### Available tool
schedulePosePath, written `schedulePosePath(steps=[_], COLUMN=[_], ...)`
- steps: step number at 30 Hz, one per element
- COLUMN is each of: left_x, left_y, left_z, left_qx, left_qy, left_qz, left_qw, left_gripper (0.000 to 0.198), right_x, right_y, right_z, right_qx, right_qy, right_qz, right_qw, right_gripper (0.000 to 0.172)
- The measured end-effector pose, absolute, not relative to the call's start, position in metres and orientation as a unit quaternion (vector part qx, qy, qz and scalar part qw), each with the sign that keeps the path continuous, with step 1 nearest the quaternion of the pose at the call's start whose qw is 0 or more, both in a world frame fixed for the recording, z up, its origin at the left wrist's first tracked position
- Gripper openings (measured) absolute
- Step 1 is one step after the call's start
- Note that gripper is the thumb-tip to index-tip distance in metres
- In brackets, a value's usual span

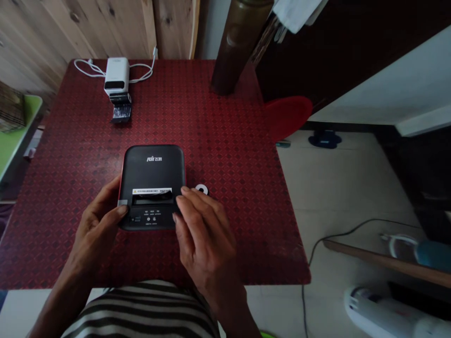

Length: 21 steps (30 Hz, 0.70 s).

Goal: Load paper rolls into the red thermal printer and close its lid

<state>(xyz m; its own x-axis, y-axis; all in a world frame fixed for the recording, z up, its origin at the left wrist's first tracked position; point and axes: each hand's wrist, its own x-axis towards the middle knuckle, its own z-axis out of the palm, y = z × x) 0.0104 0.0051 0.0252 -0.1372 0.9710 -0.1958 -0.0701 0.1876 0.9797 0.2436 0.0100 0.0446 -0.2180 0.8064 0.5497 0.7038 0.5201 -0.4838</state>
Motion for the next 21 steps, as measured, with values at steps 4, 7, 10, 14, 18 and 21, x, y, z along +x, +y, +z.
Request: schedulePosePath(steps=[4,7,10,14,18,21], left_x=[0.005,0.001,-0.001,-0.001,0.003,0.008], left_y=[0.004,0.003,0.002,0.003,0.005,0.007], left_z=[0.024,0.022,0.021,0.021,0.024,0.03], left_qx=[0.399,0.403,0.404,0.402,0.387,0.363], left_qy=[0.552,0.548,0.546,0.552,0.549,0.554], left_qz=[0.495,0.491,0.488,0.489,0.49,0.495], left_qw=[0.539,0.544,0.548,0.543,0.555,0.562], left_gripper=[0.059,0.061,0.061,0.061,0.061,0.061], right_x=[0.25,0.248,0.243,0.24,0.242,0.244], right_y=[0.007,0.006,0.005,0.005,0.004,0.003], right_z=[0.039,0.039,0.041,0.042,0.04,0.037], right_qx=[-0.489,-0.485,-0.485,-0.482,-0.481,-0.481], right_qy=[-0.771,-0.769,-0.769,-0.768,-0.771,-0.77], right_qz=[0.051,0.061,0.069,0.068,0.071,0.066], right_qw=[0.406,0.411,0.411,0.417,0.411,0.413], right_gripper=[0.031,0.029,0.031,0.031,0.031,0.031])
